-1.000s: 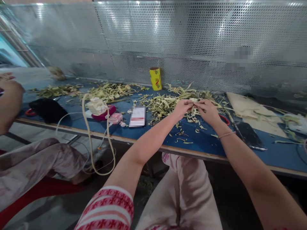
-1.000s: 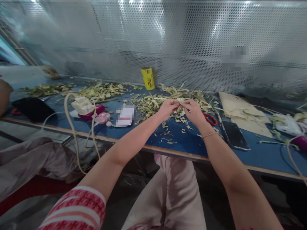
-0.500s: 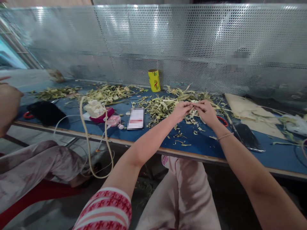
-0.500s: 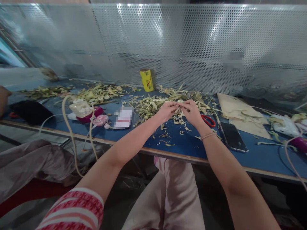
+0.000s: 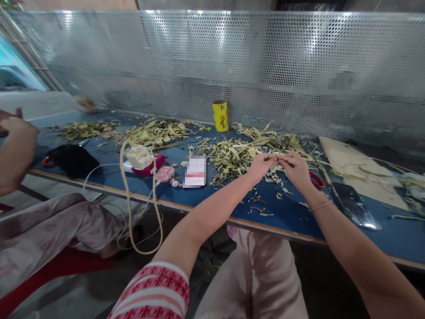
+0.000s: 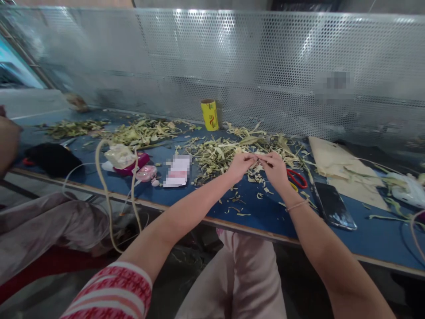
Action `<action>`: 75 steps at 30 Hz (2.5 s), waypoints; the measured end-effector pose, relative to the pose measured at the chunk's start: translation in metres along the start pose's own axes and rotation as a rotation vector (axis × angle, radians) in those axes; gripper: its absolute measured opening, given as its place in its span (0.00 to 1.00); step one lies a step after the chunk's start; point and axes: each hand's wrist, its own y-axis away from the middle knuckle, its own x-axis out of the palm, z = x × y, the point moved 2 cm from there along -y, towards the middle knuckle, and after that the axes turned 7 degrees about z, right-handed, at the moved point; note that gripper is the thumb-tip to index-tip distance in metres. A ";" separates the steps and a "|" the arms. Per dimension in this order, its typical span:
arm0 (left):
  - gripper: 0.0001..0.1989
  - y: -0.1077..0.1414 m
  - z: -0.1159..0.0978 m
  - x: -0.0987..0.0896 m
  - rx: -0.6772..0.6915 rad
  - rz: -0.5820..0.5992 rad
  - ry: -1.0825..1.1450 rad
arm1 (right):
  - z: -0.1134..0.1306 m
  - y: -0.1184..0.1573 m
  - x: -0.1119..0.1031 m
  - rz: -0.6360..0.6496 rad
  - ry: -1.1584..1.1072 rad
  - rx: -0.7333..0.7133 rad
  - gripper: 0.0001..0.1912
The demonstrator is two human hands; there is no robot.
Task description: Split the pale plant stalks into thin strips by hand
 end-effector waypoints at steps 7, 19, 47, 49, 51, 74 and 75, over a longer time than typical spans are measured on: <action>0.10 0.007 -0.013 0.000 0.079 -0.015 -0.392 | 0.008 0.004 0.003 -0.057 0.126 -0.104 0.11; 0.07 0.006 -0.009 -0.005 0.049 -0.102 -0.431 | 0.005 0.007 0.005 -0.073 0.025 0.109 0.09; 0.07 -0.006 0.010 -0.025 -0.142 -0.283 -0.658 | -0.010 0.012 0.034 0.150 -0.441 0.547 0.08; 0.08 -0.006 0.011 -0.027 -0.159 -0.283 -0.650 | -0.008 0.012 0.034 0.164 -0.450 0.540 0.08; 0.09 -0.006 0.011 -0.029 -0.175 -0.285 -0.651 | -0.006 0.012 0.033 0.168 -0.469 0.552 0.08; 0.08 0.010 -0.009 -0.017 -0.063 -0.142 -0.773 | -0.002 0.012 0.020 0.092 -0.559 0.544 0.10; 0.07 0.009 -0.009 -0.018 -0.046 -0.116 -0.814 | -0.002 0.012 0.019 0.093 -0.570 0.550 0.11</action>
